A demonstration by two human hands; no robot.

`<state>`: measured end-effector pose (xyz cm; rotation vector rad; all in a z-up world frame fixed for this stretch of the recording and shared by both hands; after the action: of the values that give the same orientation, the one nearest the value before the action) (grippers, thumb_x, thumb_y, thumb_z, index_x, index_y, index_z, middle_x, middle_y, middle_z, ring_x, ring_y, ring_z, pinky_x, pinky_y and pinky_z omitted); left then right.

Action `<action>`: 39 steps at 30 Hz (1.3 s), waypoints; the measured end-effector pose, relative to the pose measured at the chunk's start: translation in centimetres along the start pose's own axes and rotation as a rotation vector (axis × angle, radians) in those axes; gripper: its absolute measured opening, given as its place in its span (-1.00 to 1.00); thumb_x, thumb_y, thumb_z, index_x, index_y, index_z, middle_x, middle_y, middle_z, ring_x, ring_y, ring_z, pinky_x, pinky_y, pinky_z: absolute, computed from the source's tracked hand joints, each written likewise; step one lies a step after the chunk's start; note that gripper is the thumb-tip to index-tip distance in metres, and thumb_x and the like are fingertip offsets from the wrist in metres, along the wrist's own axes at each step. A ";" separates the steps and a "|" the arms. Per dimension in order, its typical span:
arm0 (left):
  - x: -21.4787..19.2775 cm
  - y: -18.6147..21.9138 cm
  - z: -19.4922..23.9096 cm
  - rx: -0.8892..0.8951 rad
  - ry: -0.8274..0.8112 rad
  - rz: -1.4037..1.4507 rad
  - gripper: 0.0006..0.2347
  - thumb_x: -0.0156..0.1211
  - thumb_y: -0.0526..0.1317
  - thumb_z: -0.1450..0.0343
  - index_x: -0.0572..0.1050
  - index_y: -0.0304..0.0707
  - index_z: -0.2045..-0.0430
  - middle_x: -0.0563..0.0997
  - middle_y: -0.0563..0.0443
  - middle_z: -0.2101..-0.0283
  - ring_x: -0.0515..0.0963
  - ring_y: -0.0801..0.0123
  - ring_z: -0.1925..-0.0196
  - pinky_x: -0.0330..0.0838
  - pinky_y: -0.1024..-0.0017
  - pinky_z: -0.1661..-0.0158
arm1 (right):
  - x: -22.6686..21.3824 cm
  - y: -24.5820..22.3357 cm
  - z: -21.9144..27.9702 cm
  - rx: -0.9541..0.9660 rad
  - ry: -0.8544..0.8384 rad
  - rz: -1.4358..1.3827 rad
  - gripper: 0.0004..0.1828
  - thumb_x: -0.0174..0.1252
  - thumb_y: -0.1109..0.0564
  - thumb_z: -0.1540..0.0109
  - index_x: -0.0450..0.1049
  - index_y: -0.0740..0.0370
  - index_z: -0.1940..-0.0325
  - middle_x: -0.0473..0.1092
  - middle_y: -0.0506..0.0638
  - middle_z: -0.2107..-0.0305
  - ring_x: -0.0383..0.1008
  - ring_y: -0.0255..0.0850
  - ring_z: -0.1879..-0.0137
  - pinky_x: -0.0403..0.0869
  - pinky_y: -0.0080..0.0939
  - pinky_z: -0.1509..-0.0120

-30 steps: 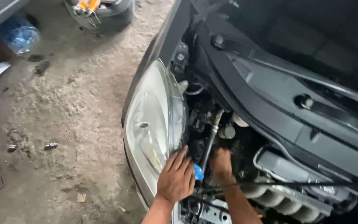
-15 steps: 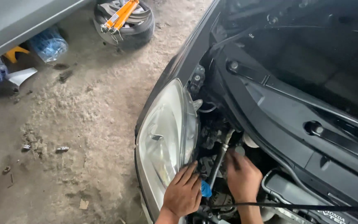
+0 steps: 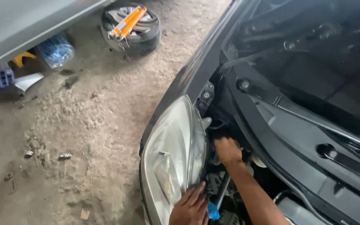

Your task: The person uses a screwdriver to remove screws from the front bumper and headlight area of a car with the hood open. They then proceed to detach and remove the front bumper cover, exposing the radiator and engine bay components.

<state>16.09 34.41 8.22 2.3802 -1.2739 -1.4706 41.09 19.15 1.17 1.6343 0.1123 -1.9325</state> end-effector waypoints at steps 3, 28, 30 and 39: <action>0.0 0.8 0.7 -0.008 0.053 0.006 -0.77 0.02 -0.29 -0.44 0.58 -0.55 0.28 0.61 -0.33 0.12 0.43 -0.17 -0.36 0.36 0.01 -0.23 | 0.8 -0.6 0.6 0.110 -0.105 -0.138 -0.81 0.00 0.00 -0.30 0.54 -0.11 0.15 0.47 -0.07 0.25 0.52 0.03 0.01 0.59 0.03 0.06; 0.6 1.2 -0.3 -0.014 0.140 -0.152 -0.70 -0.14 -0.23 -0.42 0.63 -0.36 0.33 0.68 -0.10 0.09 0.49 0.07 -0.31 0.35 0.21 -0.23 | 0.4 -0.4 -0.6 -0.077 -0.056 -0.143 -0.73 0.02 0.04 -0.25 0.67 -0.06 0.18 0.55 0.06 0.40 0.60 0.13 0.21 0.58 0.15 0.23; 0.6 0.9 -0.7 -0.039 0.151 -0.128 -0.69 -0.13 -0.24 -0.45 0.65 -0.38 0.33 0.69 -0.14 0.08 0.51 0.07 -0.29 0.39 0.19 -0.21 | 0.7 -0.2 -1.3 -0.152 -0.017 -0.039 -0.74 0.05 0.10 -0.23 0.65 -0.12 0.17 0.53 -0.06 0.46 0.60 0.06 0.31 0.57 0.16 0.38; 1.9 0.7 0.8 0.039 0.065 -0.144 -0.66 -0.04 -0.10 -0.39 0.57 -0.39 0.18 0.62 -0.16 -0.05 0.41 -0.02 -0.38 0.31 0.08 -0.20 | -4.4 0.4 9.1 -0.161 0.189 -0.142 -0.89 0.18 0.19 -0.15 0.63 0.12 0.38 0.56 0.04 0.46 0.63 0.09 0.35 0.58 0.09 0.36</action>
<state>15.47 32.99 6.78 2.5716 -1.1486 -1.4021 33.63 16.60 7.56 1.7366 0.4589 -1.8144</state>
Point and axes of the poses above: each hand's wrist, its own z-axis away from the middle knuckle, its own x-axis out of the palm, y = z × x, the point moved 1 cm from there along -z, towards the middle knuckle
